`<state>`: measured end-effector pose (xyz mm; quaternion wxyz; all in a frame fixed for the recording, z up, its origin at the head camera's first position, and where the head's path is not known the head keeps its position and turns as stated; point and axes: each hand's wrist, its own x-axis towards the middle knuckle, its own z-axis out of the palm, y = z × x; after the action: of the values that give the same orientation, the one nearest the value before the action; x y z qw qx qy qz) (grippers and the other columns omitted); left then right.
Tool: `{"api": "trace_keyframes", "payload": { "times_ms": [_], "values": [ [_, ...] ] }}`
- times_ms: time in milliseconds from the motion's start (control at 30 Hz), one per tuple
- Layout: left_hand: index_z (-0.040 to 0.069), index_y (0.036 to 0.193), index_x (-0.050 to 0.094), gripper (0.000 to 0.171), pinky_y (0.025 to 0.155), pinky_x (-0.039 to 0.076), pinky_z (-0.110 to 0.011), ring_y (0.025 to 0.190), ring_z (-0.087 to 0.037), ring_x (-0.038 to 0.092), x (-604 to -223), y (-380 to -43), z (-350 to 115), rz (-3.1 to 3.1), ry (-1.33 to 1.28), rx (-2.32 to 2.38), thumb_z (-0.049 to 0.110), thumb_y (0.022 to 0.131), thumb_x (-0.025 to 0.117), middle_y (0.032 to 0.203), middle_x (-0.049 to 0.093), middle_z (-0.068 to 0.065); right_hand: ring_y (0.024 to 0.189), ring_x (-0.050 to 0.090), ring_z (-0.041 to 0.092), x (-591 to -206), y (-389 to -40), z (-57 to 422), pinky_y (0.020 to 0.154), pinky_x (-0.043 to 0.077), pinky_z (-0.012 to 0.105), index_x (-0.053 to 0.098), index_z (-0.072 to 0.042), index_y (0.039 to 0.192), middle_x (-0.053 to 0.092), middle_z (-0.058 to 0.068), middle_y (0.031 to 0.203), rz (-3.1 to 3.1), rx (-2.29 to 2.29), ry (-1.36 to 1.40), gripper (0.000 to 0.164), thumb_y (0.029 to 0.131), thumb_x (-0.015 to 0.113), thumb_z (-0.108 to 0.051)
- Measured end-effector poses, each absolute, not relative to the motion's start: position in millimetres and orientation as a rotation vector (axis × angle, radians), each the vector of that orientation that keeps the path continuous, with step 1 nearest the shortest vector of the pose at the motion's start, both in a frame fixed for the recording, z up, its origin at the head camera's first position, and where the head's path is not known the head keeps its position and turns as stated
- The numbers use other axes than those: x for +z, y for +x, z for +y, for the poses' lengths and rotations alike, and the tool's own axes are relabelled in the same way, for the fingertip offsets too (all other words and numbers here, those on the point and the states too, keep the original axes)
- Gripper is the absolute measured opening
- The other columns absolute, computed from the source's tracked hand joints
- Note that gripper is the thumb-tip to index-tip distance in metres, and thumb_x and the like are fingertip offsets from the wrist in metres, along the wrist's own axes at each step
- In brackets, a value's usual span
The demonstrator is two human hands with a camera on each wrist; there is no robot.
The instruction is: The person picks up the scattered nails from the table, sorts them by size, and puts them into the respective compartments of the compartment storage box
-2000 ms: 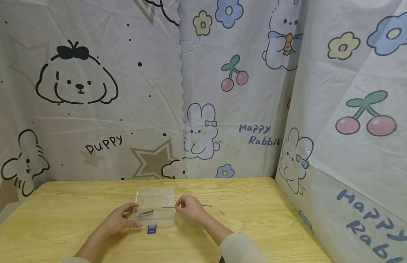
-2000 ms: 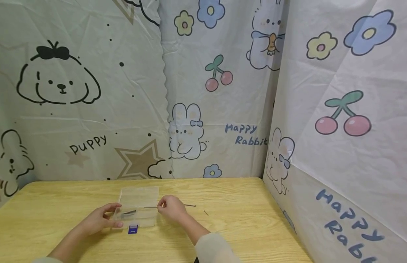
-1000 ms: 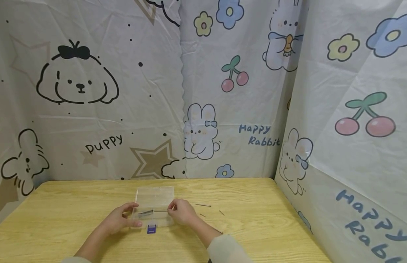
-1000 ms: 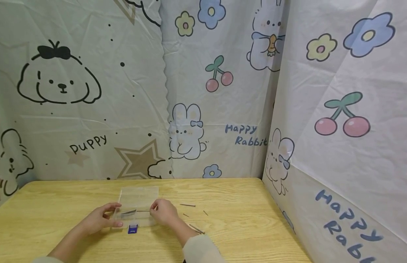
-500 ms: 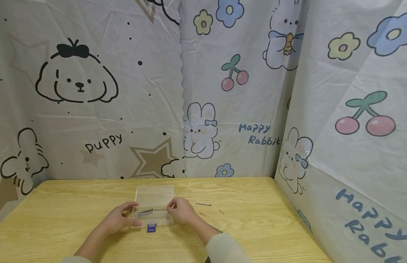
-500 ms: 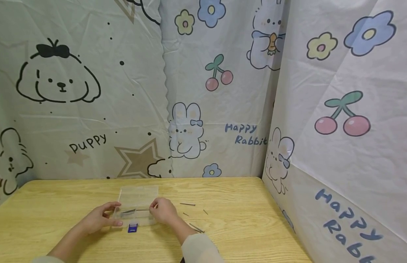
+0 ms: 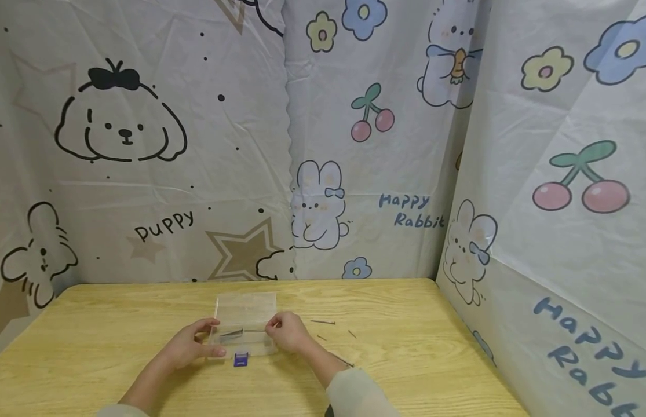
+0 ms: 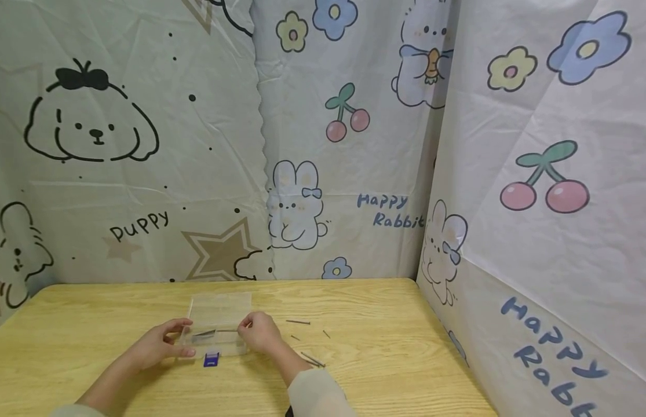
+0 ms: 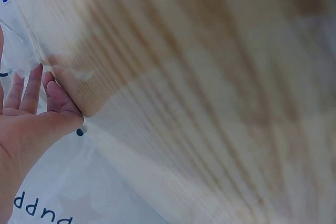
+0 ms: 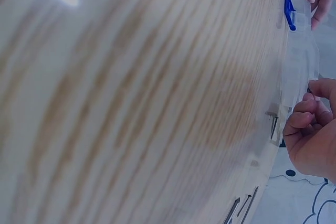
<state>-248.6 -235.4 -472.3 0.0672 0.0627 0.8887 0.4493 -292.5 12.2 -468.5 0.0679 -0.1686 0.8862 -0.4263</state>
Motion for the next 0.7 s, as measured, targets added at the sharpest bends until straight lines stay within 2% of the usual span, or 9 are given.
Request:
{"api": "trace_keyframes", "payload": {
  "times_ms": [367, 700],
  "values": [
    [0.0, 0.134, 0.042, 0.076, 0.089, 0.046, -0.055, 0.11, -0.049, 0.05, -469.1, -248.0, -233.7, 2.666, 0.191, 1.357, 0.031, 0.075, 0.078, 0.132, 0.042, -0.035, 0.054, 0.043, 0.007, -467.8, -293.8, 13.5, 0.046, 0.036, 0.019, 0.066, -0.006, 0.089, 0.05, -0.004, 0.066, 2.66, -1.262, -0.534, 0.012, 0.09, 0.061, -0.017],
    [0.0, 0.135, 0.042, 0.076, 0.088, 0.047, -0.054, 0.109, -0.048, 0.051, -470.2, -248.1, -233.9, 2.669, 0.187, 1.354, 0.03, 0.075, 0.078, 0.133, 0.042, -0.036, 0.055, 0.043, 0.008, -466.1, -291.6, 15.6, 0.046, 0.035, 0.021, 0.066, -0.009, 0.093, 0.051, -0.003, 0.068, 2.657, -1.242, -0.523, 0.014, 0.09, 0.062, -0.021]
  ]
}}
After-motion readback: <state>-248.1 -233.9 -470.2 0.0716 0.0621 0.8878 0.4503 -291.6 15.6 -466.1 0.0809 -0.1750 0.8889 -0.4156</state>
